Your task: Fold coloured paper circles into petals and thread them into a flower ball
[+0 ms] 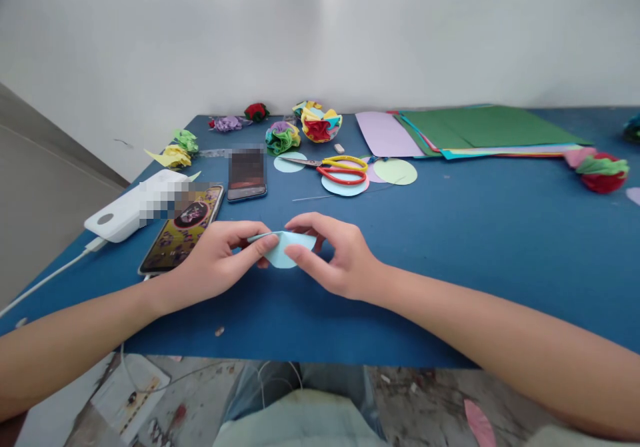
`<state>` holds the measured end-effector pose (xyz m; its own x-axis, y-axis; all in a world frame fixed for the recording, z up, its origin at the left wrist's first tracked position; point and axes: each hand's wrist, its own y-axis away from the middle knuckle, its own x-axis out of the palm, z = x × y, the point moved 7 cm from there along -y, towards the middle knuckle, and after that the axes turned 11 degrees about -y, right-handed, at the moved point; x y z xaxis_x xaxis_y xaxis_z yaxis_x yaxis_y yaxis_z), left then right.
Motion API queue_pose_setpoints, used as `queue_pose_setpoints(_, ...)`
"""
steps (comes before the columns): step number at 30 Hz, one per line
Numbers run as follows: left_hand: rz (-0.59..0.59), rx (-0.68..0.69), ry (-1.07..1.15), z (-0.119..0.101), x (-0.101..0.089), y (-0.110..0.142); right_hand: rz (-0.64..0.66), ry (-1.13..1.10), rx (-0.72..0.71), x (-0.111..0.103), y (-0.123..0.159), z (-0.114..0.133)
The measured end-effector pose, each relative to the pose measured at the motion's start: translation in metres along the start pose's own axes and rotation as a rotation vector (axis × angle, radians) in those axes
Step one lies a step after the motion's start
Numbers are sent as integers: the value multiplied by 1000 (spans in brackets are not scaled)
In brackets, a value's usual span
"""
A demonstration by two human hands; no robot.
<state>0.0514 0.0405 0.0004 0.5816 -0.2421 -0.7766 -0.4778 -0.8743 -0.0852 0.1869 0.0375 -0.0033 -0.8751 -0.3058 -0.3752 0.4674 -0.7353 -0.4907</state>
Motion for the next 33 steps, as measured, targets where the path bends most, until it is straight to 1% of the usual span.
queue_pose_setpoints(3,-1,21,-24,-2,0,1,-23,134,-5,4,-1,-1)
queue_pose_setpoints(6,-8,24,-38,-2,-1,1,-10,144,0,7,-2,-3)
queue_pose_setpoints(11,2,36,-27,-3,0,-1,46,93,34,8,-2,-5)
queue_pose_setpoints(14,-44,52,-28,-3,-2,-1,109,15,46,10,-4,-5)
queue_pose_setpoints(17,-105,54,-42,-2,-5,0,164,-61,96,13,-4,-9)
queue_pose_setpoints(22,-130,50,-13,-3,-8,0,245,-128,169,18,-2,-15)
queue_pose_setpoints(25,-108,29,44,-2,-8,-2,286,-201,225,21,-2,-17)
queue_pose_setpoints(28,2,-59,254,4,-1,-5,338,-343,342,26,-1,-21)
queue_pose_setpoints(30,55,-105,367,7,3,-6,310,-429,413,26,-1,-25)
queue_pose_setpoints(33,43,-151,378,11,3,-7,190,-499,448,21,-4,-31)
